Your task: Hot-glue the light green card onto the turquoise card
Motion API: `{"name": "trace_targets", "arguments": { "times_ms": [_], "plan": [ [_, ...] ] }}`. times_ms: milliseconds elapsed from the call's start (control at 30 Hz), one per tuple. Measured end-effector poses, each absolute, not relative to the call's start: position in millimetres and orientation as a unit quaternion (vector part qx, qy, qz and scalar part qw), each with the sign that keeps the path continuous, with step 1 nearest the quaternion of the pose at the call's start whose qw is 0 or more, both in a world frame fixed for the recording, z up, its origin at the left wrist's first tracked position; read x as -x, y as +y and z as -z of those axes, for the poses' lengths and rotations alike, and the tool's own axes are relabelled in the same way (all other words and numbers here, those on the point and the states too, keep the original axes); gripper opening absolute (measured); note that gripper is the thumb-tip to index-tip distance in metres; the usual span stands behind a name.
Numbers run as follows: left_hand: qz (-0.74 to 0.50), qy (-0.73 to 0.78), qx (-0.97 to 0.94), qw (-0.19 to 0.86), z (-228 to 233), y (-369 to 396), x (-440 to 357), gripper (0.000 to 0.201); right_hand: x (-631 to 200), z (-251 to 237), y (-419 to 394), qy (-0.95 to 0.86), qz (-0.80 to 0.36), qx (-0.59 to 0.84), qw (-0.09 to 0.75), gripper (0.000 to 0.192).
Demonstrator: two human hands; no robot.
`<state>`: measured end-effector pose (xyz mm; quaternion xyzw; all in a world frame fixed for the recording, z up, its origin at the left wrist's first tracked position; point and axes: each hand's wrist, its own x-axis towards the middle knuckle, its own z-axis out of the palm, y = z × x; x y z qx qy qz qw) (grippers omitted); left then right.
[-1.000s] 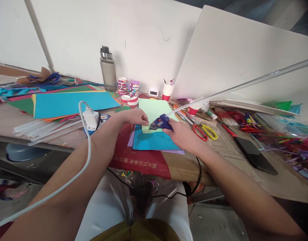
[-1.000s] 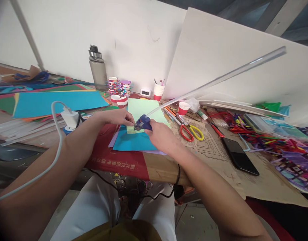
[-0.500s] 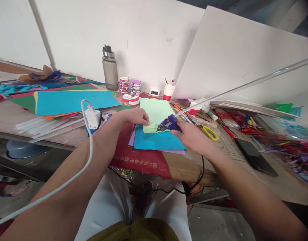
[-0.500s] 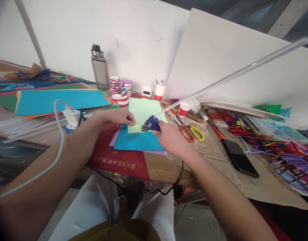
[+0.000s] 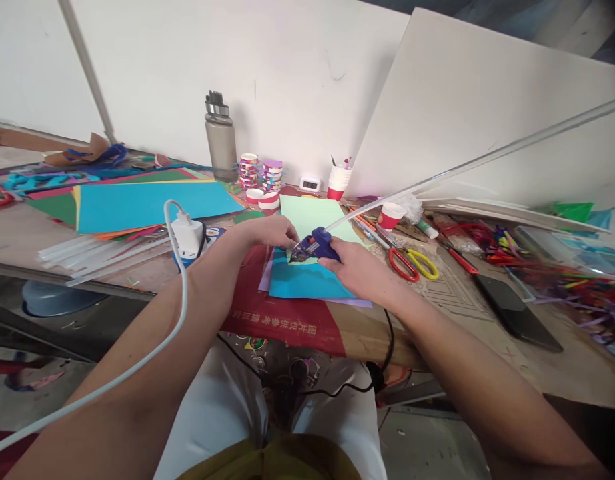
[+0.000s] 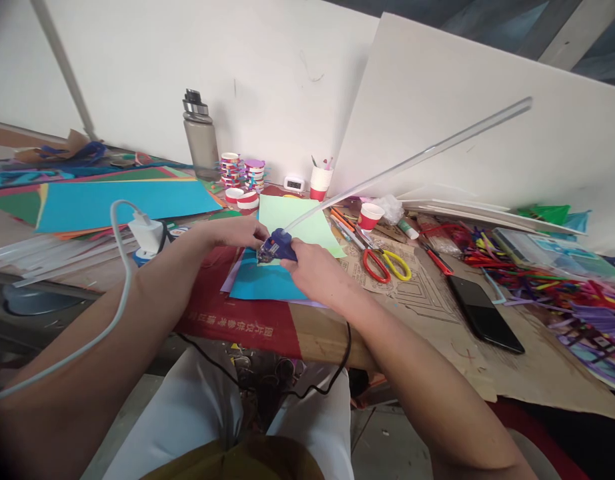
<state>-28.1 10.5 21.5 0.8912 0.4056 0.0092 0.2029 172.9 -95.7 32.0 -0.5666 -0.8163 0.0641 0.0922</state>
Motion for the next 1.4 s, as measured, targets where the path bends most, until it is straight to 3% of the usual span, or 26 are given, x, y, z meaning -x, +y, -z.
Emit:
{"name": "trace_targets", "arguments": {
  "times_ms": [533, 1400],
  "plan": [
    [-0.018, 0.426, -0.872, 0.24, -22, 9, 27, 0.029, -233, -45, -104, -0.762, 0.025, 0.646, 0.034, 0.028],
    [0.012, 0.422, -0.886, 0.192, -25, 6, 25, 0.029, -170, -36, -96, -0.818, -0.064, 0.566, 0.083, 0.023]
  ]
}}
